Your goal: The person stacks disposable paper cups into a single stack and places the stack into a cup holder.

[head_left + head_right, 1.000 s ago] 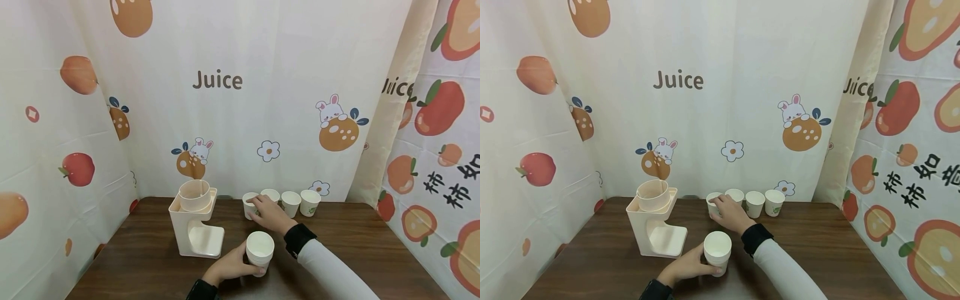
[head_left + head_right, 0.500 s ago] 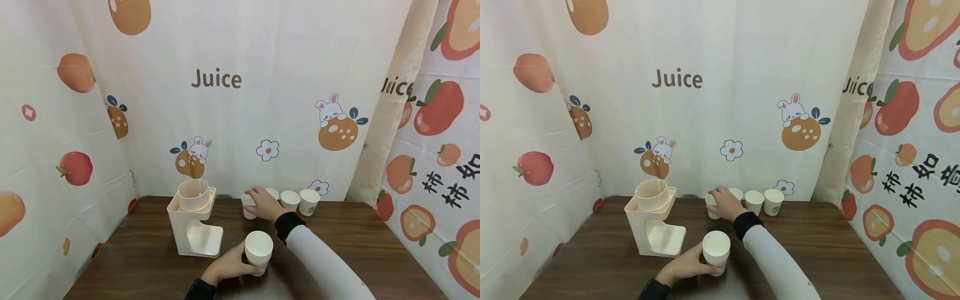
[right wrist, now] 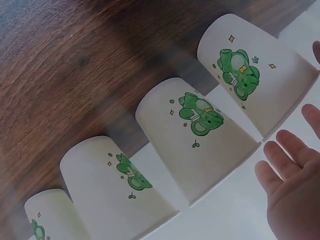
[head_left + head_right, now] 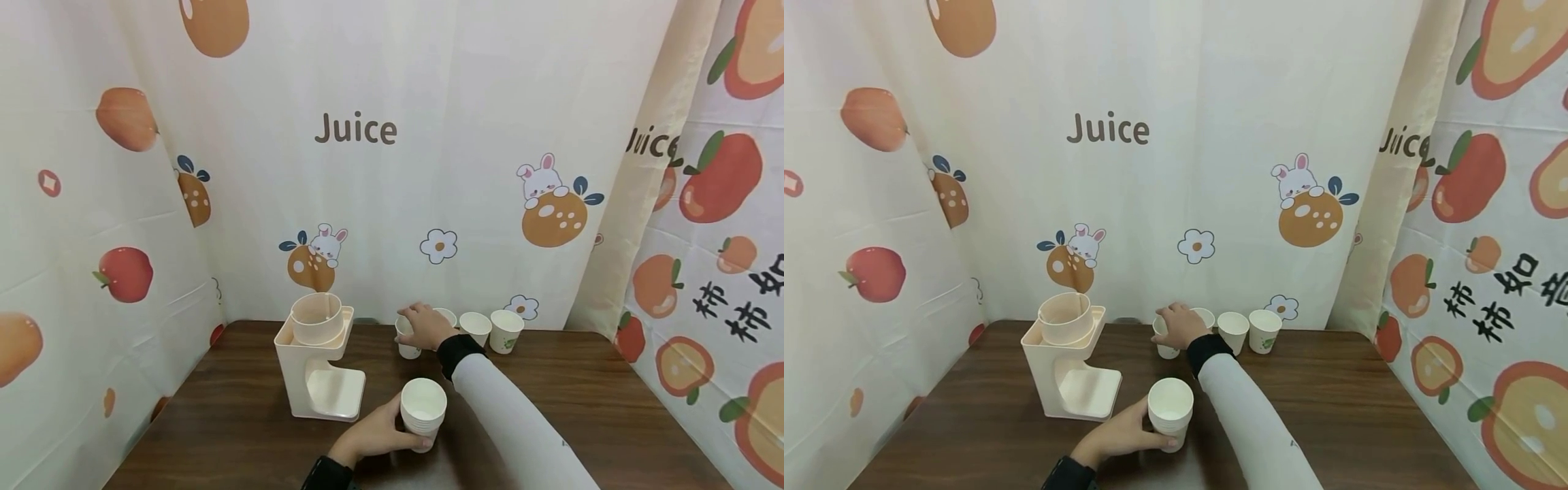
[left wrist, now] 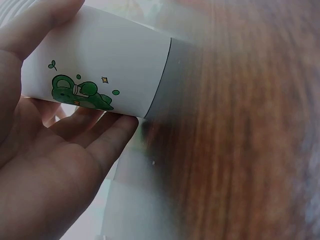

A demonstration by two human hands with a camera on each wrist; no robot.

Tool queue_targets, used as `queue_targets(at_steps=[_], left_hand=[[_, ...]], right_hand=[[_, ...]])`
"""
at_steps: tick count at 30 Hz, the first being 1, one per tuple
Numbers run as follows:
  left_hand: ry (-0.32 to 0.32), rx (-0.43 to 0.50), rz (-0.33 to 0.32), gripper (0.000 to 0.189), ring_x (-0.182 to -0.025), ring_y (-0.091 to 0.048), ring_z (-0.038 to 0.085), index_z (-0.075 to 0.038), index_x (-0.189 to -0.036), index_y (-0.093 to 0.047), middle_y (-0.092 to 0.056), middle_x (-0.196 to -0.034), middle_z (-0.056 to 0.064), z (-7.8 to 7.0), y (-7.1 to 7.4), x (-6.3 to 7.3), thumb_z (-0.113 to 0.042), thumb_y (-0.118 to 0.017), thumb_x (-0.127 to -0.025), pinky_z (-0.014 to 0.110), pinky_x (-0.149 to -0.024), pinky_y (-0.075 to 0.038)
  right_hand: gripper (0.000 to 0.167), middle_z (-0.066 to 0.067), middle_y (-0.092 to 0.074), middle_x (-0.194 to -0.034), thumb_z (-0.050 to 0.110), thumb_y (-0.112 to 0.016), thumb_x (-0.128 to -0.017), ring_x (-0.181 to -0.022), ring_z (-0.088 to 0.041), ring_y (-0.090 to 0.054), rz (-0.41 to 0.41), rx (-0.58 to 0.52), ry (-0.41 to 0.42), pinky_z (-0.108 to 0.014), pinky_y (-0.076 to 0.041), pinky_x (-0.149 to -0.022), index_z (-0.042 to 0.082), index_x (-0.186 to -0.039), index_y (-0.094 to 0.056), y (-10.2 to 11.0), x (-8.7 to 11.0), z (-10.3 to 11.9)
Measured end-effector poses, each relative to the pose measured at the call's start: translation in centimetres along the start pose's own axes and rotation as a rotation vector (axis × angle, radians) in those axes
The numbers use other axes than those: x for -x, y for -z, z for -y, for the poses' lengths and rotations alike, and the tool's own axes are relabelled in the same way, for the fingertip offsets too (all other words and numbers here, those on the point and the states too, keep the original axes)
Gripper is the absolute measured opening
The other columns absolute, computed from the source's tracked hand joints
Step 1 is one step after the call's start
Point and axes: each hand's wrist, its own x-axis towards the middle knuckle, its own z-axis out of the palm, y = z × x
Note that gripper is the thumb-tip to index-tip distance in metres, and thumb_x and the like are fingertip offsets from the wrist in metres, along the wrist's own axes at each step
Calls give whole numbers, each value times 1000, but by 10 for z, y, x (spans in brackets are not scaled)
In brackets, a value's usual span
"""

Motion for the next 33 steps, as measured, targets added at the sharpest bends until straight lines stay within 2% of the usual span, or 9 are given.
queue_targets(at_steps=[8,13,20,27,33], left_hand=[[-10,-6,8,88,-123,-51,18,-21,-153,-33,-54,-134,-6,3,0,-1,-30,-84,-82,48,-102,-38],[-14,-12,6,88,-122,-52,18,-22,-153,-34,-55,-133,-7,5,0,-1,-32,-84,-82,48,-102,-38],[-19,4,20,89,-124,-51,18,-21,-155,-31,-54,-136,-6,4,0,-1,-32,-83,-83,49,-103,-38],[-21,4,19,89,-125,-51,18,-21,-155,-31,-53,-136,-6,3,0,-1,-32,-83,-83,48,-102,-39],[-10,13,26,91,-126,-50,18,-20,-156,-29,-52,-138,-5,4,1,-1,-32,-83,-84,49,-103,-38]], right_hand=[[62,-15,-53,-141,44,-74,-90,-128,-34,-50,12,-9,-24,-48,-44,-103,15,-142,-57,1,1,3],[57,-14,-56,-137,43,-73,-91,-126,-33,-52,24,8,-29,-46,-45,-102,17,-140,-59,1,2,3],[54,-14,-60,-128,44,-74,-89,-119,-31,-55,-3,10,-5,-44,-48,-97,16,-134,-63,-2,1,0],[49,-13,-61,-120,45,-75,-89,-108,-28,-57,14,11,13,-43,-52,-90,24,-132,-65,-3,0,0],[50,-11,-62,-119,50,-73,-89,-107,-26,-57,22,27,31,-40,-53,-87,30,-134,-63,-1,1,0]])
